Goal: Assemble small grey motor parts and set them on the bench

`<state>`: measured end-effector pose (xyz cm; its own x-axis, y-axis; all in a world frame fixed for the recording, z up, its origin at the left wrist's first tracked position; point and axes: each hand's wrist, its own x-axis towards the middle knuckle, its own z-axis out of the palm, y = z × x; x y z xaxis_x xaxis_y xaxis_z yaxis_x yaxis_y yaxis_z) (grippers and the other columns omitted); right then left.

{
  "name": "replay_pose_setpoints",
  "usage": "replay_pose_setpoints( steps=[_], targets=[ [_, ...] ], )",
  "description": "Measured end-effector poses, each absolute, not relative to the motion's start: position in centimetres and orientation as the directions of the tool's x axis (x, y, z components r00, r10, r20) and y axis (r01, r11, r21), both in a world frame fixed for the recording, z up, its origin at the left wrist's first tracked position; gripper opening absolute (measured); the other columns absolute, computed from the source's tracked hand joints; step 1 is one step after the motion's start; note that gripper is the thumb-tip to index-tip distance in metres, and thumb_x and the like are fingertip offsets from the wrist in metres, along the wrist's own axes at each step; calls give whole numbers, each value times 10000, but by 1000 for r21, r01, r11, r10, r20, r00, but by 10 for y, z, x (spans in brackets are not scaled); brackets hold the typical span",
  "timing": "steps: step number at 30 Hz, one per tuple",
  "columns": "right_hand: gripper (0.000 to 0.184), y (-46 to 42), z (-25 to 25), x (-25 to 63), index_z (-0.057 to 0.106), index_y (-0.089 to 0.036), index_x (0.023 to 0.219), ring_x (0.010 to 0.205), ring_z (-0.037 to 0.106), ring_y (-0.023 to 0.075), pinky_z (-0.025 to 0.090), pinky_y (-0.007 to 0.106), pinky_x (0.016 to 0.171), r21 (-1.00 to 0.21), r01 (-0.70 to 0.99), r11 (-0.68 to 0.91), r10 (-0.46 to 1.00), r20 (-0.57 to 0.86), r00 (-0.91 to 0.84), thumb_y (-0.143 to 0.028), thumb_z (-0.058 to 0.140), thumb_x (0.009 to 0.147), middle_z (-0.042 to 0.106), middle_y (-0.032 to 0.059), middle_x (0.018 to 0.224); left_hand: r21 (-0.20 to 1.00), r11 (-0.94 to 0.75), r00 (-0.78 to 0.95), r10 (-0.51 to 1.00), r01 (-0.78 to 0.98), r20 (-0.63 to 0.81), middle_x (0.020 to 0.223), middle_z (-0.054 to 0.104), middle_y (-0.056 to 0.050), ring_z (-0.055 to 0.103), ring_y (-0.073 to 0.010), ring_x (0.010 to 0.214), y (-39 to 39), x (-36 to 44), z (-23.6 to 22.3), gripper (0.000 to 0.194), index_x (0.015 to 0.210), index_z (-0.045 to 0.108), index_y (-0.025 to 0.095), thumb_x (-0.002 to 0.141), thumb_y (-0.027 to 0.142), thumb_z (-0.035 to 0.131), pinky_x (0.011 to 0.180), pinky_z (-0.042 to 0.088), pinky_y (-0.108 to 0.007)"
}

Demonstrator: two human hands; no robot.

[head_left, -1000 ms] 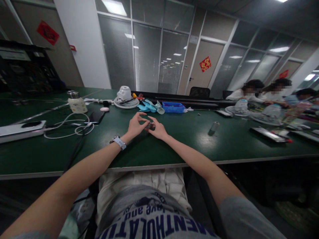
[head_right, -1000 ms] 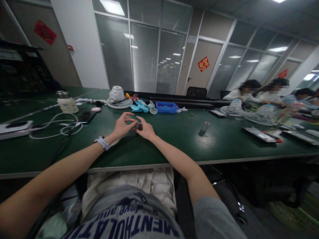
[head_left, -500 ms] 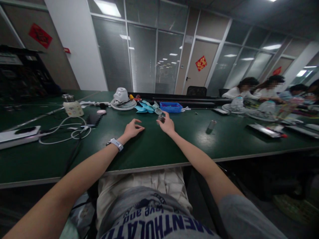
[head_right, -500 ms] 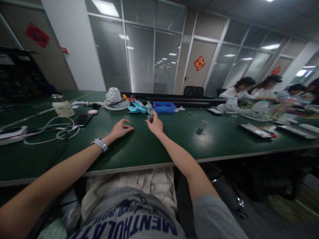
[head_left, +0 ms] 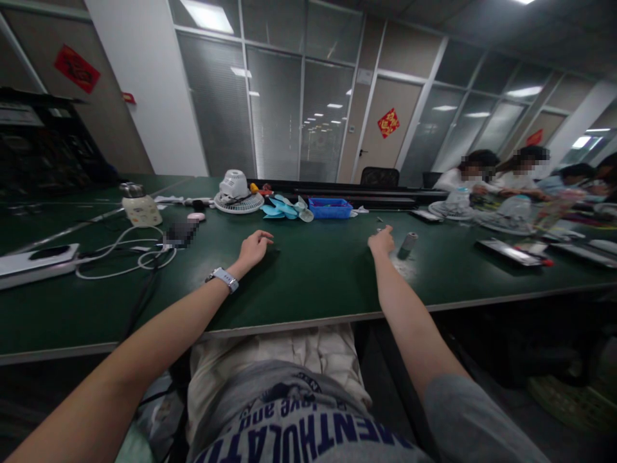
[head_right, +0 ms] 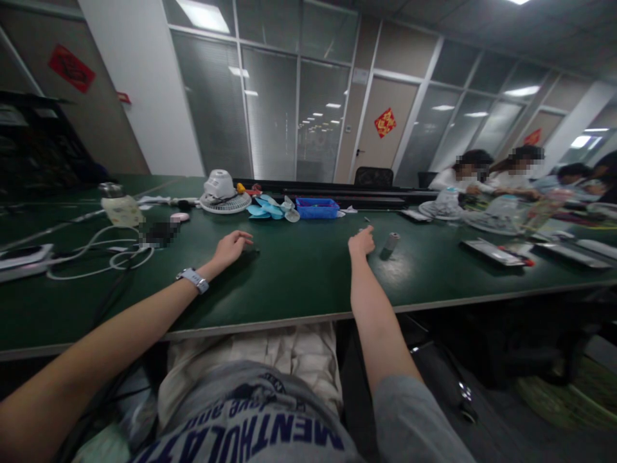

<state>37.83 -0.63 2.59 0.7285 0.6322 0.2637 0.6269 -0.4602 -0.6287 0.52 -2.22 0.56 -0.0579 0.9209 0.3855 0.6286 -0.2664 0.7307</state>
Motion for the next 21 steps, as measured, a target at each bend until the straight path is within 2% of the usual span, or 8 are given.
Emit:
replay_pose_setpoints(
  steps=[3, 5, 6, 8, 11, 13, 16, 21],
  targets=[
    [683, -6, 30, 367, 314, -101, 1424, 1251, 511, 312, 374, 473, 1028, -574, 696, -432, 560, 434, 706, -148, 607, 809, 488, 269, 1357, 736, -258, -93, 912, 626, 399, 785, 736, -44, 668, -185, 748, -24, 4, 8, 337, 877, 690, 183, 777, 150, 370, 721, 487, -278],
    [704, -7, 36, 350, 310, -102, 1449, 1354, 391, 311, 298, 497, 1088, -518, 798, -309, 542, 594, 595, -149, 613, 814, 383, 264, 1457, 716, -222, -138, 903, 662, 407, 720, 709, -40, 652, -193, 727, -26, 3, 10, 337, 800, 691, 190, 742, 124, 366, 707, 473, -279],
    [659, -8, 38, 338, 347, -110, 1441, 1372, 364, 298, 279, 493, 1105, -480, 856, -192, 571, 654, 496, -157, 599, 834, 381, 240, 1471, 704, -200, -163, 896, 682, 412, 711, 701, -41, 644, -198, 726, -27, 3, 11, 332, 767, 690, 195, 729, 116, 369, 702, 465, -281],
    [490, -12, 38, 305, 488, -140, 1367, 1330, 428, 259, 299, 463, 1110, -403, 906, 131, 676, 705, 216, -185, 554, 883, 492, 174, 1412, 691, -163, -202, 887, 705, 415, 717, 696, -44, 632, -206, 727, -29, 2, 13, 318, 713, 684, 204, 715, 111, 380, 692, 452, -284],
    [318, -20, 26, 248, 652, -221, 1211, 1202, 564, 213, 391, 412, 1070, -345, 733, 586, 727, 624, -287, -245, 554, 909, 648, 77, 1247, 694, -133, -224, 889, 707, 399, 725, 699, -46, 625, -215, 722, -31, 2, 15, 299, 681, 678, 211, 711, 113, 397, 669, 439, -287],
    [291, -26, 14, 214, 686, -258, 1168, 1207, 573, 211, 407, 408, 1068, -323, 600, 732, 662, 543, -516, -244, 596, 891, 660, 43, 1239, 691, -119, -227, 893, 713, 389, 737, 705, -47, 623, -217, 725, -32, 2, 16, 287, 665, 674, 214, 709, 117, 407, 661, 434, -287],
    [277, -32, 0, 186, 710, -248, 1137, 1219, 572, 220, 424, 403, 1062, -310, 540, 782, 620, 476, -624, -195, 586, 895, 659, 43, 1245, 677, -109, -221, 897, 728, 382, 745, 710, -45, 619, -218, 736, -32, 3, 16, 270, 641, 667, 221, 696, 125, 421, 654, 426, -285],
    [301, -32, 1, 188, 747, -290, 1053, 1044, 671, 218, 508, 372, 955, -360, 584, 728, 684, 450, -574, -110, 594, 867, 725, 3, 1094, 681, -108, -204, 910, 724, 361, 688, 693, -36, 596, -209, 670, -31, 4, 15, 240, 613, 658, 230, 666, 137, 444, 624, 412, -286]
  ],
)
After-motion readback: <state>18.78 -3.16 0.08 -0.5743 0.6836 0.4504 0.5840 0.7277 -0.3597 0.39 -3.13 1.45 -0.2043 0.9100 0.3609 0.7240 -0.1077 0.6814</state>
